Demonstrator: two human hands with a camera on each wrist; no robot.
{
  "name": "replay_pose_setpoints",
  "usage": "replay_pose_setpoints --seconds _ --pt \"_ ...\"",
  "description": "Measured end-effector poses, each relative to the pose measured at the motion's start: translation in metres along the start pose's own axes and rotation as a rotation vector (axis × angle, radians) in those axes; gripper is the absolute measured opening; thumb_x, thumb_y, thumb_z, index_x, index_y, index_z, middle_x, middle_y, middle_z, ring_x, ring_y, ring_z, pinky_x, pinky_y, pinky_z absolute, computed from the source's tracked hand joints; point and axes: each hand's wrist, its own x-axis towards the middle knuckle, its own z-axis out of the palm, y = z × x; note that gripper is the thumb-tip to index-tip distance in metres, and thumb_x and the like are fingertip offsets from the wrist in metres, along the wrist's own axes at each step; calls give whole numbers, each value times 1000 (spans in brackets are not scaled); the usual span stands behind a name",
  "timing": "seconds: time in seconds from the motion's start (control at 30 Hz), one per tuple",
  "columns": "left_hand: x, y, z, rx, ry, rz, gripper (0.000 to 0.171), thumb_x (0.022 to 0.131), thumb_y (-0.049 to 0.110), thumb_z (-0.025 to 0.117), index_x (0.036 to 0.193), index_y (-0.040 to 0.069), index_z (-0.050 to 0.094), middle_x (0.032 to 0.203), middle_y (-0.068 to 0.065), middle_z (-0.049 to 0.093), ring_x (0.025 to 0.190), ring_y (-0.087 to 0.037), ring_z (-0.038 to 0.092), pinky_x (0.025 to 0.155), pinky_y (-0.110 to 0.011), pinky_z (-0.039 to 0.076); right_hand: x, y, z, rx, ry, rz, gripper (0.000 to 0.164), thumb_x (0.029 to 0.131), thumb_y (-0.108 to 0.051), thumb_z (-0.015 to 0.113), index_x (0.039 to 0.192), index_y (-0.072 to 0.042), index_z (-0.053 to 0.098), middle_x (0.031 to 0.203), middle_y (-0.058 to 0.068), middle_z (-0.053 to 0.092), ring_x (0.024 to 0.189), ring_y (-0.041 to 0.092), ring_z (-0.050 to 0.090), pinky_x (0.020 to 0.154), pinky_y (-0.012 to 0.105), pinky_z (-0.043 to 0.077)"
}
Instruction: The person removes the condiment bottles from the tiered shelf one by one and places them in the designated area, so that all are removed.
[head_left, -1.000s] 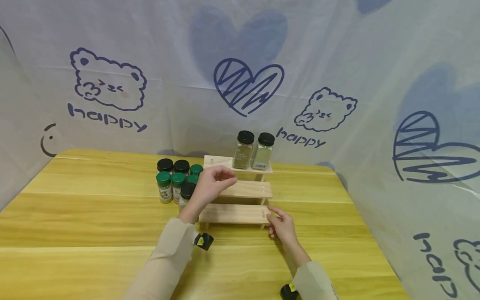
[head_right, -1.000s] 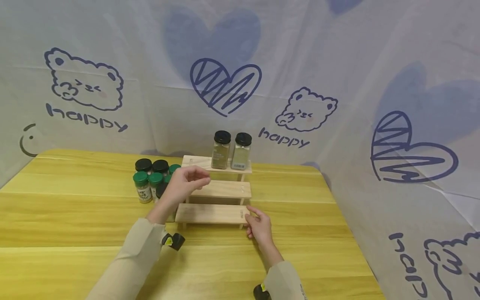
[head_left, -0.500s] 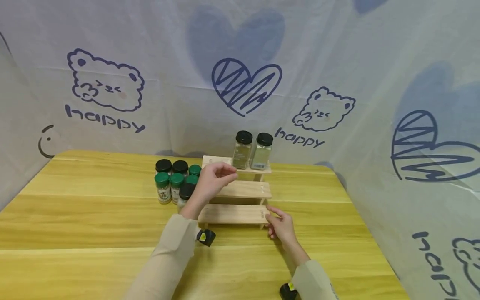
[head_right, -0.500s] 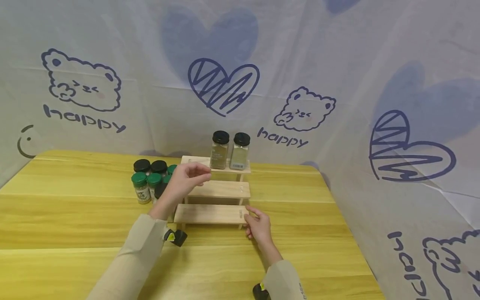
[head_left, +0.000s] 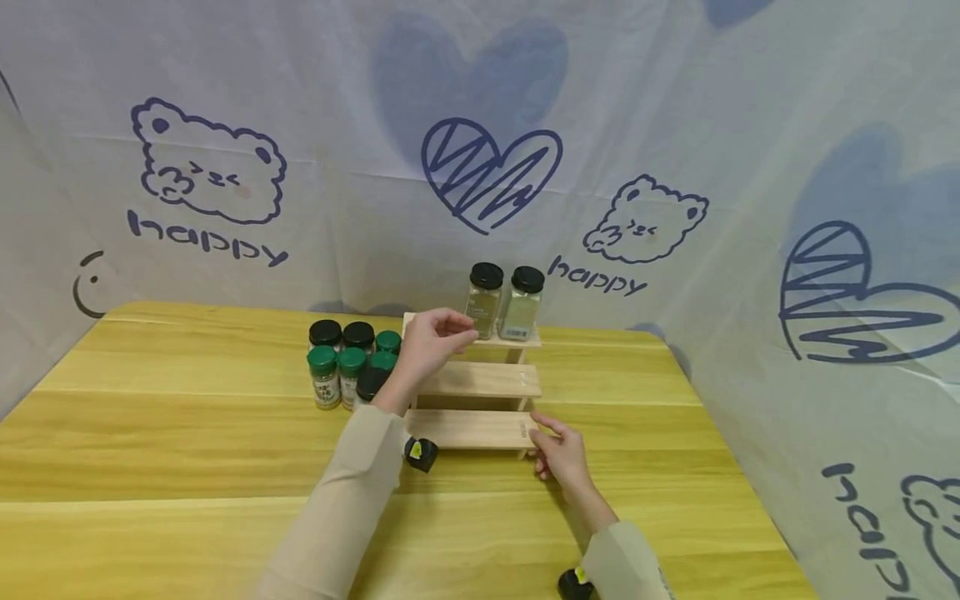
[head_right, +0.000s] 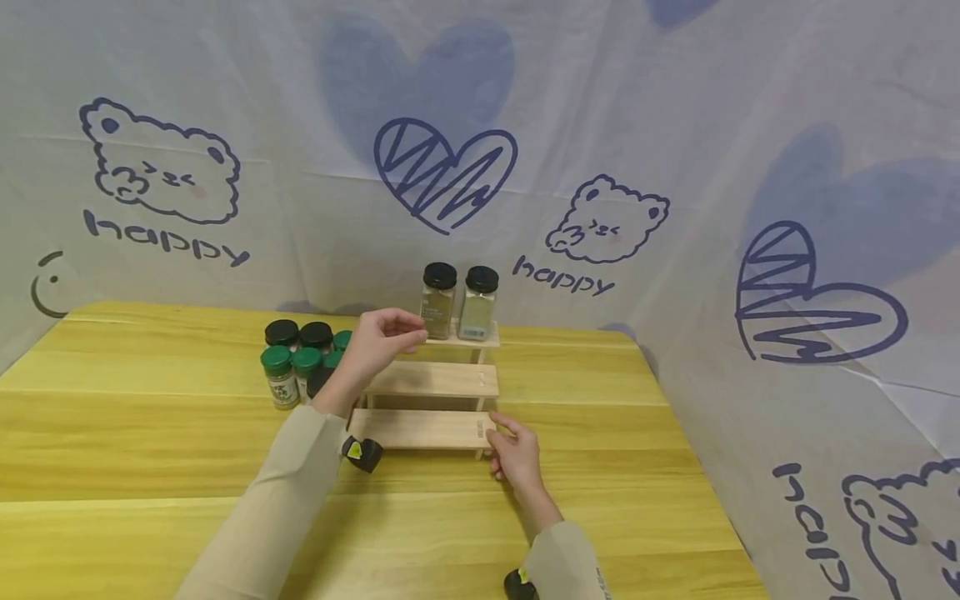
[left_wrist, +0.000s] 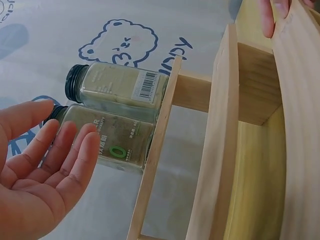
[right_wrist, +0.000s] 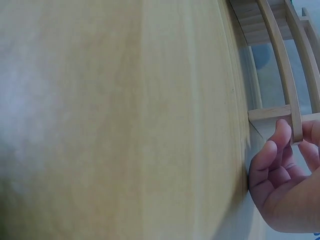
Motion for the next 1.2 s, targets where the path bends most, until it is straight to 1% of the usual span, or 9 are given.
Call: replay_pose_setpoints --seconds 0.23,0.33,0.5,0.63,0.8,1.0,1.2 --pt "8 4 -2 0 54 -5 23 80 10 67 99 -2 63 95 -13 62 83 -23 58 71 -35 51 -1 0 0 -7 1 8 35 87 -5 55 121 0 54 57 10 60 33 7 42 31 18 38" --pt "11 5 -3 19 80 -13 25 80 11 68 101 0 62 97 -12 62 87 -23 57 73 -34 51 -1 0 0 -11 -1 5 35 87 -5 55 121 1 53 58 10 60 33 7 42 31 18 37" --pt "17 6 -3 23 104 -50 34 78 15 70 108 4 59 103 -10 59 94 -22 55 77 -32 49 -1 1 0 -10 5 10 35 87 -5 55 122 0 53 58 10 60 34 7 42 31 18 37" --pt "23 6 -3 17 97 -75 45 76 17 72 116 5 54 111 -8 56 101 -22 51 84 -32 45 0 1 0 -9 9 16 35 87 -6 55 122 -1 54 58 10 60 34 7 43 31 18 37" --pt "28 6 -3 40 62 -72 54 76 19 72 124 6 48 119 -9 51 108 -24 47 90 -34 41 0 1 1 -5 1 15 35 87 -7 56 122 -1 54 58 10 60 34 7 43 31 18 38" --pt "35 4 0 39 29 -92 58 77 20 71 127 6 44 124 -11 47 113 -28 43 93 -36 39 -1 1 0 2 -1 14 35 87 -7 56 121 -1 54 58 10 61 34 8 43 31 19 38" --pt "40 4 4 9 32 -109 60 77 20 71 128 8 43 124 -10 46 114 -29 42 93 -36 39 -2 0 0 -3 -4 16 35 88 -9 56 122 -2 54 58 10 61 34 7 42 32 19 38"
